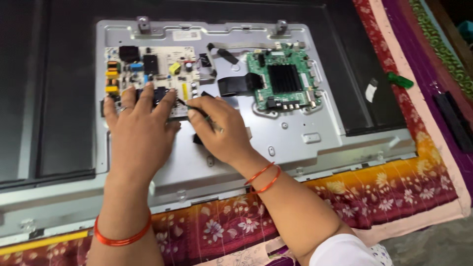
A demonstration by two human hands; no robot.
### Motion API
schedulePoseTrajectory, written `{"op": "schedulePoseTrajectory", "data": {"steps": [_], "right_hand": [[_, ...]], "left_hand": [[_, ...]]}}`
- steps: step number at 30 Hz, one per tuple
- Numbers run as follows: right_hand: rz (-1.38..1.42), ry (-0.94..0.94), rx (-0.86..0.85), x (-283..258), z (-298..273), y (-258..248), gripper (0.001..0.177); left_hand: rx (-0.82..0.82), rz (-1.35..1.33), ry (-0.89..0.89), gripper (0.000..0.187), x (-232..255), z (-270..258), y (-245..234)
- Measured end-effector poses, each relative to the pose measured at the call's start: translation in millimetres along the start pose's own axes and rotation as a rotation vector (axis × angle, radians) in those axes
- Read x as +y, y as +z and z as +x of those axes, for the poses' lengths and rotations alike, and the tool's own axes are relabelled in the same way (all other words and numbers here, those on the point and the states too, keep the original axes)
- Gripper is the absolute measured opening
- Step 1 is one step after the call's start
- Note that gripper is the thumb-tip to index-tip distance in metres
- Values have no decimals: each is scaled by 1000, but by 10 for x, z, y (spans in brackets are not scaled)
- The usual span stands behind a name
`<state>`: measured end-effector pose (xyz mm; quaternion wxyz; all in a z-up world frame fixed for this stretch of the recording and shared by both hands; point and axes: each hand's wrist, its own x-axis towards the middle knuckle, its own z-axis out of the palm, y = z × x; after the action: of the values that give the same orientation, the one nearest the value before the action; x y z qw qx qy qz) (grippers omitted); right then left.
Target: The person uses a screwdriver to work on the internal circuit boards of a disassembled television laid out on a bed.
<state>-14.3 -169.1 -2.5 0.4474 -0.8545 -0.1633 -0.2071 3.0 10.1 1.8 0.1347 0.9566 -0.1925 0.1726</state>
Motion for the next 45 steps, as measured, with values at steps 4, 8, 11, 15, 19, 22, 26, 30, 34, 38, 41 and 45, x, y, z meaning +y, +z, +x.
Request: {"op": "schedulePoseTrajectory", "data": {"steps": [4,8,11,15,19,22,26,30,34,38,41,45], "right_hand": [[29,-26,13,10,-19,1,18],[14,-16,10,31,-8,10,18],[22,-30,29,45,-16,14,20],[4,-39,13,60,-11,33,23],[-1,-54,29,69,-23,39,24],[-19,-46,19,88,-15,40,24],[-17,-44,22,91,-23,51,24],[-6,-41,15,95,-30,45,24],[8,-51,17,85,-27,45,25],[24,-40,17,89,-39,42,24],[-12,-48,6,82,-25,44,25],[-6,-36,9,78,-24,45,24]], "left_hand": [[-11,24,-3,59,8,-14,21],[-16,31,14,60,15,-17,31],[-25,37,6,61,21,-6,38],[-32,47,4,62,32,-11,39],[-31,44,0,62,32,-12,53],[-32,43,2,62,28,-17,61],[-22,25,-1,64,37,-19,75],[-21,18,1,68,36,-25,91],[-40,46,1,68,35,-26,94],[-36,19,-4,69,22,-38,97],[-26,20,3,70,28,-28,92],[-27,4,-9,71,34,-29,93]]}}
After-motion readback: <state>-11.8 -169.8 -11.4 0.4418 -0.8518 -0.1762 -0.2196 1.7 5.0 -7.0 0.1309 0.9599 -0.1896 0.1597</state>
